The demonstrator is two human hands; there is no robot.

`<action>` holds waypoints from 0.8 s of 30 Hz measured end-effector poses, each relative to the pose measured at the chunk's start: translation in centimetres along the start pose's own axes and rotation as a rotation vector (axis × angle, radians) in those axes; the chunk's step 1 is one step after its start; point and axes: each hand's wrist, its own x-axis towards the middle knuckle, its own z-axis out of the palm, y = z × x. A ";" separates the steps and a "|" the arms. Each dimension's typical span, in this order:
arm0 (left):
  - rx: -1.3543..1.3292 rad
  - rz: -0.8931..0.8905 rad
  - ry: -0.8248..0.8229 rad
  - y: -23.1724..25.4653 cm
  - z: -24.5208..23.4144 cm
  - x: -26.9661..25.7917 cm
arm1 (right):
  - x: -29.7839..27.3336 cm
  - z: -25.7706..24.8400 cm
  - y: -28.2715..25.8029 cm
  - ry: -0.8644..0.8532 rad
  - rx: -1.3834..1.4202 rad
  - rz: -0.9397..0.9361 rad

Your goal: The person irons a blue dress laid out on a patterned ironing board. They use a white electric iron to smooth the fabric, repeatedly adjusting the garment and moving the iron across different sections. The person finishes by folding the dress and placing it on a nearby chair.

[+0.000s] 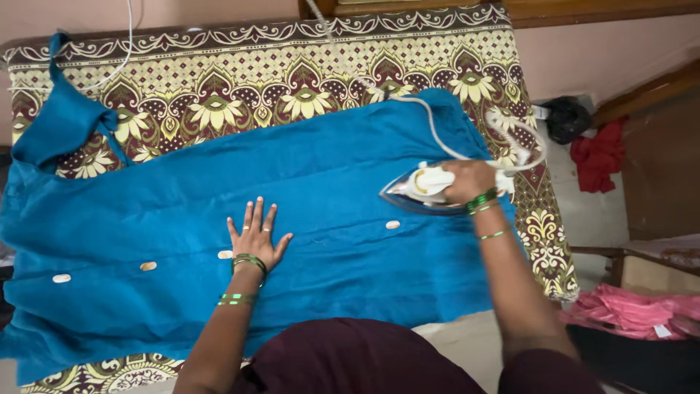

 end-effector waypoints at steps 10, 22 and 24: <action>-0.071 -0.018 0.106 -0.5 1.1 -0.2 | 7.1 3.1 -7.9 0.080 -0.194 0.403; -0.105 -0.044 0.084 -0.5 0.8 -0.2 | 16.3 4.6 -5.6 -0.059 -0.130 0.551; -0.106 -0.044 0.087 -0.6 0.8 -0.1 | 16.2 4.3 -5.4 -0.093 -0.097 0.496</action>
